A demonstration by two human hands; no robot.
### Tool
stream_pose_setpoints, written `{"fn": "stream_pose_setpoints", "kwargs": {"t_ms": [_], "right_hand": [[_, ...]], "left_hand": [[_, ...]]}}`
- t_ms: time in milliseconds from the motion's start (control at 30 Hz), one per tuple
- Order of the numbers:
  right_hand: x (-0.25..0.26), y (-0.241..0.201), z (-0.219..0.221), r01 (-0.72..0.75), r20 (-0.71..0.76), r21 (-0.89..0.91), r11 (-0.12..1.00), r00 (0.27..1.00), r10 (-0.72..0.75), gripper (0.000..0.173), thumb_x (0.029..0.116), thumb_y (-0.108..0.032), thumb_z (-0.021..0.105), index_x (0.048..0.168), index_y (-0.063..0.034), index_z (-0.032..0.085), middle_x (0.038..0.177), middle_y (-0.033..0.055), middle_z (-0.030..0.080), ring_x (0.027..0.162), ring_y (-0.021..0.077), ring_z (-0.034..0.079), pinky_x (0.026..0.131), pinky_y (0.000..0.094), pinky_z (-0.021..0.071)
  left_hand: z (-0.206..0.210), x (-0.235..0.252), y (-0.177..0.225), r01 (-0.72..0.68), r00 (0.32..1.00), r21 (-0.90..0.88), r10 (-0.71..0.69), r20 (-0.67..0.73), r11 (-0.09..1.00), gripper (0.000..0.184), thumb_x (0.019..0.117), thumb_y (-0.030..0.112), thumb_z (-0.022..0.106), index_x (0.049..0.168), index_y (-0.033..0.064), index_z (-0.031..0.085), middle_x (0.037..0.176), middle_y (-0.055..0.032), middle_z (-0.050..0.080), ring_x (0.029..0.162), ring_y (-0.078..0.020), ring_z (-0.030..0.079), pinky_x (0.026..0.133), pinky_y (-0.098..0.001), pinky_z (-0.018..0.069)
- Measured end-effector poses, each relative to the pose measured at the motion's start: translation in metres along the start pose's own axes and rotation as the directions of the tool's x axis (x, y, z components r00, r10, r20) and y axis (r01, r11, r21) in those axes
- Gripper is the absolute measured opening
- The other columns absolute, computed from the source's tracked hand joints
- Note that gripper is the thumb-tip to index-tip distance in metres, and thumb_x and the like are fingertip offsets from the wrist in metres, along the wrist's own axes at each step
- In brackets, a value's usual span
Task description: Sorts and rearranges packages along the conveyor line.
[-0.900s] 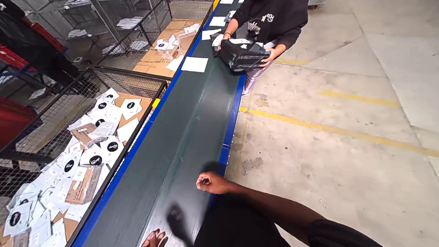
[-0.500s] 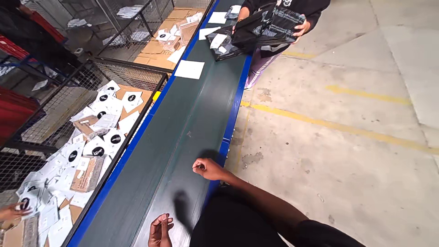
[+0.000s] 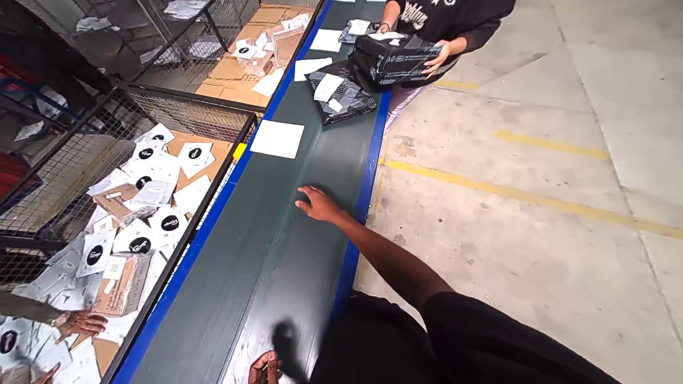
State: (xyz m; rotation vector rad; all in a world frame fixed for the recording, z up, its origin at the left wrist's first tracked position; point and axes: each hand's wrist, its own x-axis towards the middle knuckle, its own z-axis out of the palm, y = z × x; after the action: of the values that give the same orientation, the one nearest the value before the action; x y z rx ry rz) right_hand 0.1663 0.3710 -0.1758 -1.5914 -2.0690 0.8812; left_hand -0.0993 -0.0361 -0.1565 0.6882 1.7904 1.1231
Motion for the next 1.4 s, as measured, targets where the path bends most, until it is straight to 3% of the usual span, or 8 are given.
{"fn": "stream_pose_setpoints", "kwargs": {"t_ms": [267, 500, 633, 800, 967, 1067, 1267, 1400], "right_hand": [[0.138, 0.010, 0.051, -0.013, 0.005, -0.372, 0.928, 1.000, 0.016, 0.054, 0.1081, -0.036, 0.043, 0.154, -0.0084, 0.046, 0.165, 0.0142, 0.037, 0.155, 0.0383, 0.026, 0.125, 0.0598, 0.0213], [-0.050, -0.094, 0.108, 0.582, 0.353, -0.117, 0.804, 0.782, -0.515, 0.017, 0.1017, -0.018, 0.057, 0.110, -0.0141, 0.072, 0.115, 0.0068, 0.070, 0.113, 0.0268, 0.066, 0.100, 0.0512, 0.0527], [-0.180, -0.128, 0.115, 0.591, 0.374, 0.432, 0.681, 0.570, -0.732, 0.021, 0.1039, -0.023, 0.057, 0.109, -0.0118, 0.074, 0.116, 0.0051, 0.072, 0.113, 0.0213, 0.066, 0.101, 0.0430, 0.0517], [-0.121, -0.092, 0.025, 0.262, 0.049, 0.205, 0.943, 0.960, -0.277, 0.044, 0.0998, -0.046, 0.064, 0.131, -0.0150, 0.067, 0.139, 0.0026, 0.063, 0.133, 0.0137, 0.056, 0.113, 0.0380, 0.0479], [-0.007, 0.034, -0.062, -0.432, -0.430, -0.147, 0.890, 0.838, 0.336, 0.121, 0.0759, -0.092, 0.050, 0.152, 0.0023, 0.042, 0.151, 0.0266, 0.048, 0.137, 0.0418, 0.049, 0.108, 0.0611, 0.0432], [0.011, 0.035, -0.061, -0.566, -0.229, -0.276, 0.777, 0.823, 0.519, 0.127, 0.0681, -0.100, 0.043, 0.140, 0.0049, 0.050, 0.136, 0.0301, 0.056, 0.124, 0.0460, 0.057, 0.098, 0.0658, 0.0464], [-0.037, -0.065, 0.037, -0.198, 0.110, 0.113, 0.974, 0.976, 0.186, 0.046, 0.1075, -0.039, 0.042, 0.101, -0.0001, 0.067, 0.087, 0.0174, 0.068, 0.083, 0.0310, 0.070, 0.077, 0.0534, 0.0566], [-0.123, -0.154, 0.073, -0.084, 0.596, 0.343, 0.935, 0.790, -0.148, 0.049, 0.1107, -0.038, 0.039, 0.090, 0.0004, 0.062, 0.068, 0.0132, 0.061, 0.059, 0.0255, 0.065, 0.060, 0.0467, 0.0564]], "left_hand": [[-0.002, 0.035, 0.017, -0.035, 0.999, -0.008, 0.034, -0.012, 0.999, 0.022, 0.1010, 0.007, 0.056, 0.117, -0.0089, 0.056, 0.101, -0.0137, 0.068, 0.084, -0.0170, 0.071, 0.077, -0.0364, 0.0625], [0.027, 0.079, 0.034, 0.260, 0.965, -0.504, -0.234, 0.115, 0.824, 0.064, 0.1064, 0.049, 0.045, 0.151, 0.0054, 0.034, 0.138, -0.0200, 0.060, 0.110, -0.0376, 0.070, 0.088, -0.0560, 0.0602], [0.022, 0.110, 0.056, 0.199, 0.978, -0.230, -0.208, -0.013, 0.953, 0.042, 0.0931, 0.005, 0.071, 0.129, -0.0061, 0.055, 0.107, -0.0149, 0.072, 0.091, -0.0192, 0.073, 0.084, -0.0408, 0.0623], [-0.093, 0.207, 0.127, -0.162, 0.985, -0.249, 0.139, -0.106, 0.955, 0.049, 0.1045, 0.033, 0.056, 0.143, 0.0065, 0.043, 0.120, -0.0009, 0.067, 0.105, -0.0108, 0.069, 0.092, -0.0386, 0.0600], [-0.113, 0.269, 0.170, -0.161, 0.986, -0.295, 0.138, -0.096, 0.942, 0.079, 0.0996, 0.060, 0.051, 0.158, 0.0133, 0.025, 0.156, -0.0101, 0.044, 0.135, -0.0281, 0.053, 0.106, -0.0518, 0.0505], [-0.035, 0.245, 0.139, -0.078, 0.991, -0.192, 0.097, 0.088, 0.978, 0.061, 0.1056, 0.038, 0.052, 0.152, 0.0024, 0.036, 0.141, -0.0167, 0.057, 0.121, -0.0299, 0.064, 0.098, -0.0516, 0.0565], [0.087, 0.152, 0.065, 0.396, 0.889, -0.462, -0.205, 0.409, 0.794, 0.072, 0.1054, 0.058, 0.040, 0.151, 0.0017, 0.034, 0.140, -0.0241, 0.057, 0.116, -0.0397, 0.066, 0.096, -0.0556, 0.0575], [0.057, 0.131, 0.071, 0.317, 0.947, -0.627, -0.269, 0.174, 0.711, 0.049, 0.1006, 0.050, 0.056, 0.129, 0.0101, 0.061, 0.110, -0.0102, 0.073, 0.096, -0.0218, 0.073, 0.080, -0.0449, 0.0631]]}}
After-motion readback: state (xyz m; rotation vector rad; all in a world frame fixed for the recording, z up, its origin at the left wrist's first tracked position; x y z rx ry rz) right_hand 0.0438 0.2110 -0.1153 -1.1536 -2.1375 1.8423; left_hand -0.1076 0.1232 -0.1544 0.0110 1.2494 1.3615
